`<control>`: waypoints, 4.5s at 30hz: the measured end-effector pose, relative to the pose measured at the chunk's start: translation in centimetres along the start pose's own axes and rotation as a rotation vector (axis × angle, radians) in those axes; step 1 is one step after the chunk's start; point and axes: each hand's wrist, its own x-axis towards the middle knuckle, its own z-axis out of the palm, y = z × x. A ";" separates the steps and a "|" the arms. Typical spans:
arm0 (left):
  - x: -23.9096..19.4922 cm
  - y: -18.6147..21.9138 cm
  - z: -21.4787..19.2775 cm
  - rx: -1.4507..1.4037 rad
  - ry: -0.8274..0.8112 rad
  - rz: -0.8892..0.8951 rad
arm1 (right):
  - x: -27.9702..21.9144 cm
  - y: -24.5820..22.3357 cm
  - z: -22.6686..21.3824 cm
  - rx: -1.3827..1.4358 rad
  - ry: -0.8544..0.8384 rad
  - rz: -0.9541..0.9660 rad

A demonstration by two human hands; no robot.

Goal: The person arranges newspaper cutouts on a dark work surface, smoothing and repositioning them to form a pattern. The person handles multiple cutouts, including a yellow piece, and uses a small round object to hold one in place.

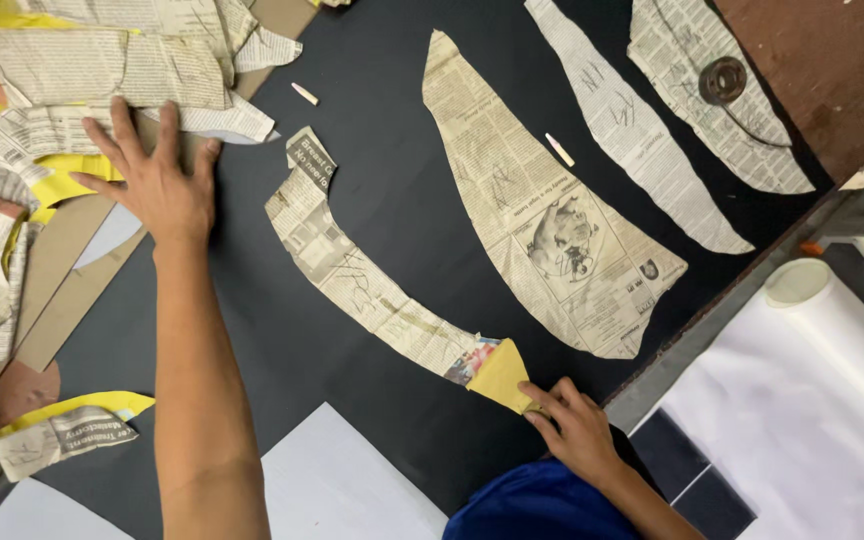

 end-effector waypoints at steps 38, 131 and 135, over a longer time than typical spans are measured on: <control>-7.0 7.7 0.1 0.002 -0.207 0.336 | -0.4 0.5 0.2 0.035 0.038 -0.074; -21.0 4.9 0.1 0.083 -0.428 0.251 | -8.8 5.4 1.5 -0.056 0.003 -0.266; -21.5 5.0 -0.4 0.036 -0.385 0.275 | -9.6 6.0 1.3 0.022 0.072 -0.237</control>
